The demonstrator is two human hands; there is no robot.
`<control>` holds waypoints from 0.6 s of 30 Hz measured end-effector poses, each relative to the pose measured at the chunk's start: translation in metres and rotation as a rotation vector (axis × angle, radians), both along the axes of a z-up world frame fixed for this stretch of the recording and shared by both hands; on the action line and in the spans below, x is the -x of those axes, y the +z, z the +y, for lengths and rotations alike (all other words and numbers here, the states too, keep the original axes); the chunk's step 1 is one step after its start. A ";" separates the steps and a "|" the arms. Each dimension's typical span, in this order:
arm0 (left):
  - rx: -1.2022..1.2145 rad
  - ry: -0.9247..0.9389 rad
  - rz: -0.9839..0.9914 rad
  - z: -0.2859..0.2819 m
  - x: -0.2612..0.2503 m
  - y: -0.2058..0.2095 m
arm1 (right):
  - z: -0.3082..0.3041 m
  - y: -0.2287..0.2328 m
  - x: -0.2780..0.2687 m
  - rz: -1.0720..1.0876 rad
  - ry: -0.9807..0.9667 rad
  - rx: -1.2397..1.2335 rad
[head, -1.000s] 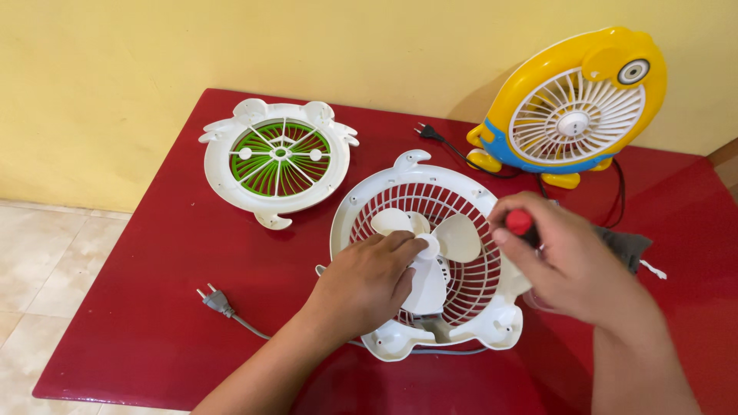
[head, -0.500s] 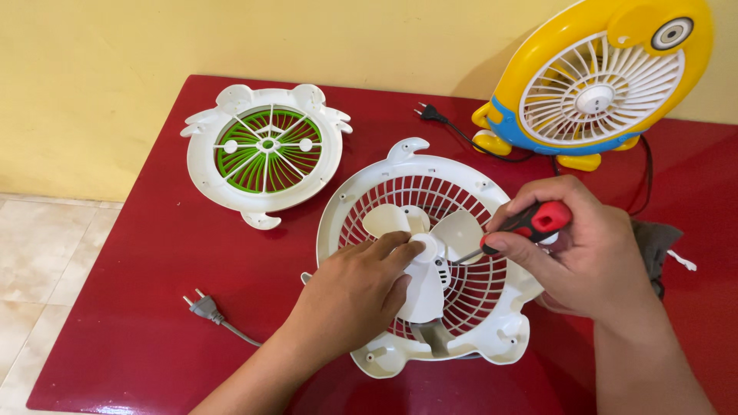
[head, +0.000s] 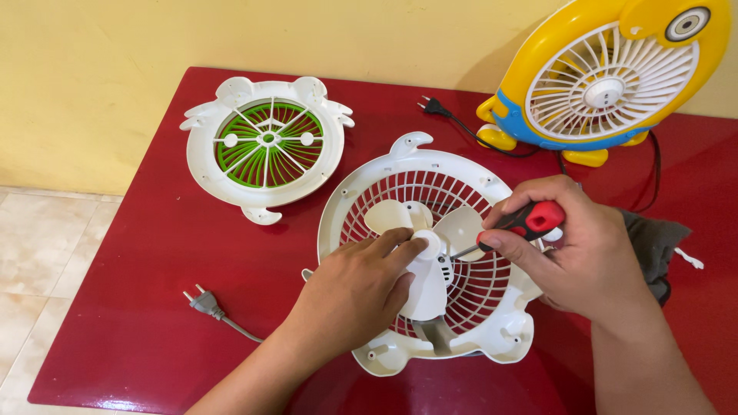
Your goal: The person assembles a small electric fan by securing the fan blade to the motor hub using a screwdriver. They tighten the central screw to fix the blade in place on the fan housing.
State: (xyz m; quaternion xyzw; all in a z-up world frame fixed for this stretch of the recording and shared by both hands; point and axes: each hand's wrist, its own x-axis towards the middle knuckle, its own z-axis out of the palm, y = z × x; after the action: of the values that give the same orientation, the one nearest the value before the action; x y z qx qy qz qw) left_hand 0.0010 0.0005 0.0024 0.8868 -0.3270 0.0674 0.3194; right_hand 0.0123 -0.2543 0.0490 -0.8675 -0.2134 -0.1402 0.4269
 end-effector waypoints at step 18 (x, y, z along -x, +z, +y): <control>-0.023 0.009 0.003 -0.002 0.000 0.002 | 0.005 -0.002 -0.005 -0.043 0.052 0.086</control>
State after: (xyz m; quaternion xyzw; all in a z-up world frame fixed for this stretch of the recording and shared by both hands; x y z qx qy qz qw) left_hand 0.0006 -0.0011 0.0042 0.8919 -0.3235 0.0637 0.3095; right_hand 0.0176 -0.2496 0.0468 -0.8759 -0.2507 -0.1386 0.3882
